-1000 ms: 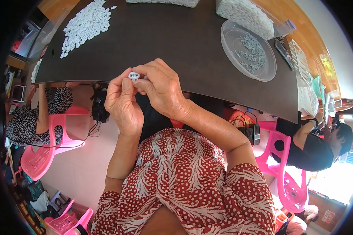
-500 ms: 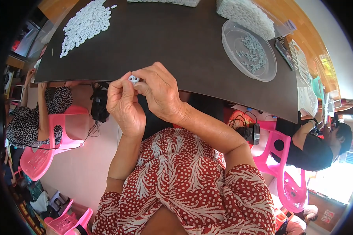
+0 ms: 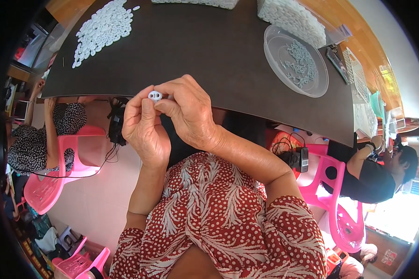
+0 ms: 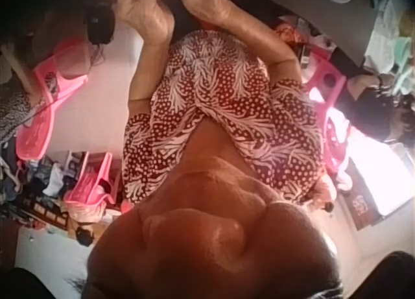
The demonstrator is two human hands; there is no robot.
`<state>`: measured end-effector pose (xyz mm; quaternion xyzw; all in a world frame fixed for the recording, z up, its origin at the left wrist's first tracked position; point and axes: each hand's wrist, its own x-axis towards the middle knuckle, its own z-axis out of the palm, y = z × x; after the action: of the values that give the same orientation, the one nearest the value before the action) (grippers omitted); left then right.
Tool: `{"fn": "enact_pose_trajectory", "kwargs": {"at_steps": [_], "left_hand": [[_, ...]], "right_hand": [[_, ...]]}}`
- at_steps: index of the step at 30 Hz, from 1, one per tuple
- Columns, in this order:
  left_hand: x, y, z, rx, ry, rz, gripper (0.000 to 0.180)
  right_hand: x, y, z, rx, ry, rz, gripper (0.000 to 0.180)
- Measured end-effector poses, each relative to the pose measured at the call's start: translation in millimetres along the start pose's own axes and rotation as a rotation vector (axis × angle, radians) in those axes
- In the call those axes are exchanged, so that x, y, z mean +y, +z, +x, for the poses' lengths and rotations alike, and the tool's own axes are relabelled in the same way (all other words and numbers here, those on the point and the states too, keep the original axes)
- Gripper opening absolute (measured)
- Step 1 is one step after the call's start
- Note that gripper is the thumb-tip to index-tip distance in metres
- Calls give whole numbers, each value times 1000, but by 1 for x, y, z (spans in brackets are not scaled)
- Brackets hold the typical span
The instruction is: Manually assemble small white plastic components by inserting grey plastic pins into them.
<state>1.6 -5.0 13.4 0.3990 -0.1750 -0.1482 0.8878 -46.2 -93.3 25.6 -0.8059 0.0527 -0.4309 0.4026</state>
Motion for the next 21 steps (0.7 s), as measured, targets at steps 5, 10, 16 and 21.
{"fn": "enact_pose_trajectory", "kwargs": {"at_steps": [5,10,16,21], "left_hand": [[-7,-5,-3,-35,59,28,21],[-11,-3,-7,-41,100,38,20],[-15,-4,-9,-38,127,67,20],[-18,-3,-9,-32,131,79,20]], "right_hand": [[3,5,-7,43,-83,-46,29],[4,8,-9,73,-157,-67,20],[8,11,-8,102,-267,-85,18],[9,11,-7,115,-282,-81,20]]}}
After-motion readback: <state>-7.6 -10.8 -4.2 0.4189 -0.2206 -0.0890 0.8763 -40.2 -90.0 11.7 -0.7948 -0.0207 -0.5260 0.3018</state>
